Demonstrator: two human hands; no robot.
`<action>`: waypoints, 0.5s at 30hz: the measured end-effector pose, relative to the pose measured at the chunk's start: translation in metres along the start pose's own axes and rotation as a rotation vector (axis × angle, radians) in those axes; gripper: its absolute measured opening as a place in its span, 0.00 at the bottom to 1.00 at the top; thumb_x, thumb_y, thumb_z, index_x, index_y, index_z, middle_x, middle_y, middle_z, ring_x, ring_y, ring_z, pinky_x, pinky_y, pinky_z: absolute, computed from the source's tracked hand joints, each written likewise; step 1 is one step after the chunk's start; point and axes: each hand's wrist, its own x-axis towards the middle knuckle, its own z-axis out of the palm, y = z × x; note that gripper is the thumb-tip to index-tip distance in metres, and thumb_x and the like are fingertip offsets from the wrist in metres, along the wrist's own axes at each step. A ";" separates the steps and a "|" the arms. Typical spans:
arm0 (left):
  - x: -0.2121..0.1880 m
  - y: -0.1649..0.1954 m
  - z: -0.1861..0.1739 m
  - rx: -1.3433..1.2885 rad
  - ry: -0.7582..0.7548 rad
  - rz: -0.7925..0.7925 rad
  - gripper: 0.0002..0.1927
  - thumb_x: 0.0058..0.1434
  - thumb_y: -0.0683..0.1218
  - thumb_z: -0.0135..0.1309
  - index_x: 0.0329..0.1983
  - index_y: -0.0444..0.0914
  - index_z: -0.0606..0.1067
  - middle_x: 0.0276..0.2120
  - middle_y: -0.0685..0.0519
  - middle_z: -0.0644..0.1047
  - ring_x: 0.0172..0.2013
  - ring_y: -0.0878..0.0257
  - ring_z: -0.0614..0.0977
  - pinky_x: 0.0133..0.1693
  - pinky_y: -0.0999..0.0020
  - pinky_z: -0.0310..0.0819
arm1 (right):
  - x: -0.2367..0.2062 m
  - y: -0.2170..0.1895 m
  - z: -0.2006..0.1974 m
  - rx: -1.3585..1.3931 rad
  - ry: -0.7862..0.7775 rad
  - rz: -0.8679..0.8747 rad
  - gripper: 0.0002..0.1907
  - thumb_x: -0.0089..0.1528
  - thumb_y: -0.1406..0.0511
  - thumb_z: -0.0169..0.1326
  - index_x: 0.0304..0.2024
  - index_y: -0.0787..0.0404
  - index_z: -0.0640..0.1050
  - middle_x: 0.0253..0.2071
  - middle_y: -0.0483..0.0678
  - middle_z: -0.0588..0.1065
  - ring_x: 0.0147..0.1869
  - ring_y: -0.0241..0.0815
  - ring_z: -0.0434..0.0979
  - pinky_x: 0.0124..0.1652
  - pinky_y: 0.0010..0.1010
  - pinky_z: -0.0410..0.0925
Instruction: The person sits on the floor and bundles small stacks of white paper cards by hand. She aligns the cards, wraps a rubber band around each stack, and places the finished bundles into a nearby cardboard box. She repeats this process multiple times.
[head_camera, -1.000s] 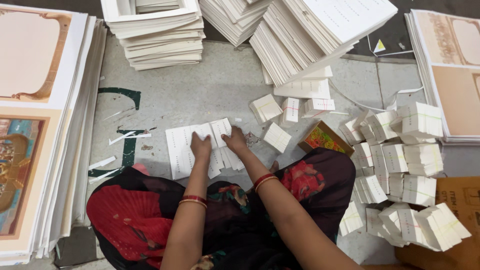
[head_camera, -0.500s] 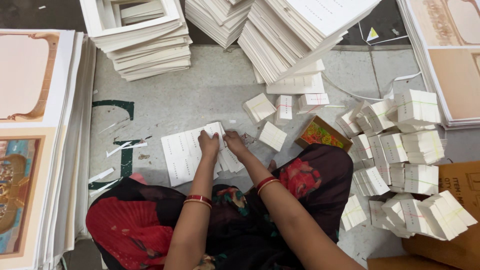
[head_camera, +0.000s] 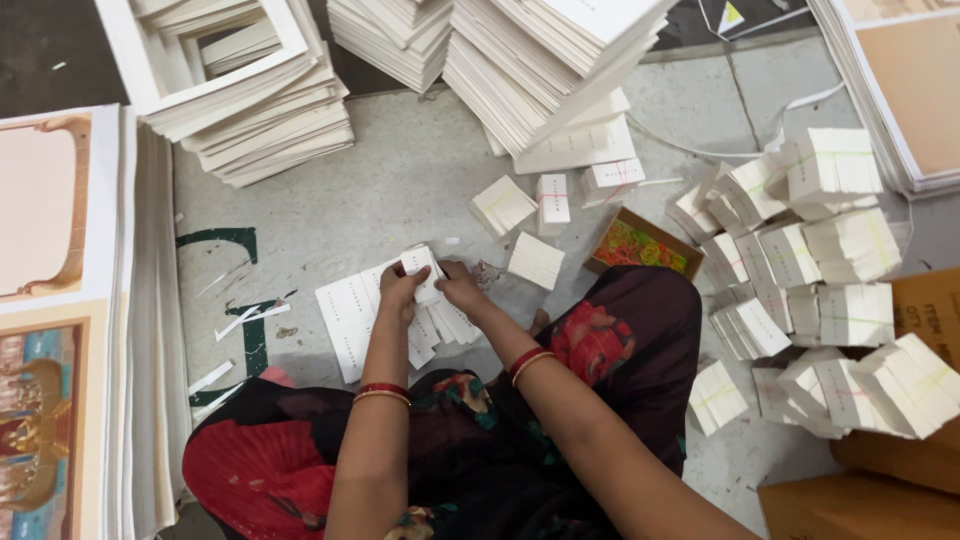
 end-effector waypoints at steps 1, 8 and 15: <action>-0.001 0.000 0.000 0.029 0.029 -0.009 0.31 0.52 0.36 0.66 0.59 0.27 0.70 0.50 0.40 0.79 0.47 0.53 0.82 0.45 0.63 0.80 | 0.000 0.002 0.000 0.011 0.005 -0.010 0.26 0.58 0.68 0.54 0.60 0.62 0.74 0.59 0.56 0.71 0.63 0.52 0.71 0.59 0.37 0.65; -0.019 0.000 -0.012 0.158 0.086 -0.023 0.34 0.55 0.36 0.66 0.61 0.30 0.61 0.52 0.41 0.75 0.51 0.53 0.79 0.50 0.61 0.79 | 0.000 0.024 -0.004 -0.124 0.126 -0.188 0.27 0.56 0.64 0.57 0.58 0.65 0.73 0.51 0.56 0.75 0.56 0.52 0.76 0.54 0.37 0.69; -0.024 -0.024 -0.054 -0.157 -0.159 0.019 0.29 0.62 0.33 0.55 0.67 0.32 0.63 0.55 0.44 0.75 0.54 0.55 0.79 0.56 0.60 0.75 | -0.023 0.036 -0.003 -0.415 -0.022 -0.182 0.29 0.55 0.57 0.63 0.53 0.66 0.76 0.51 0.59 0.74 0.57 0.57 0.75 0.56 0.41 0.68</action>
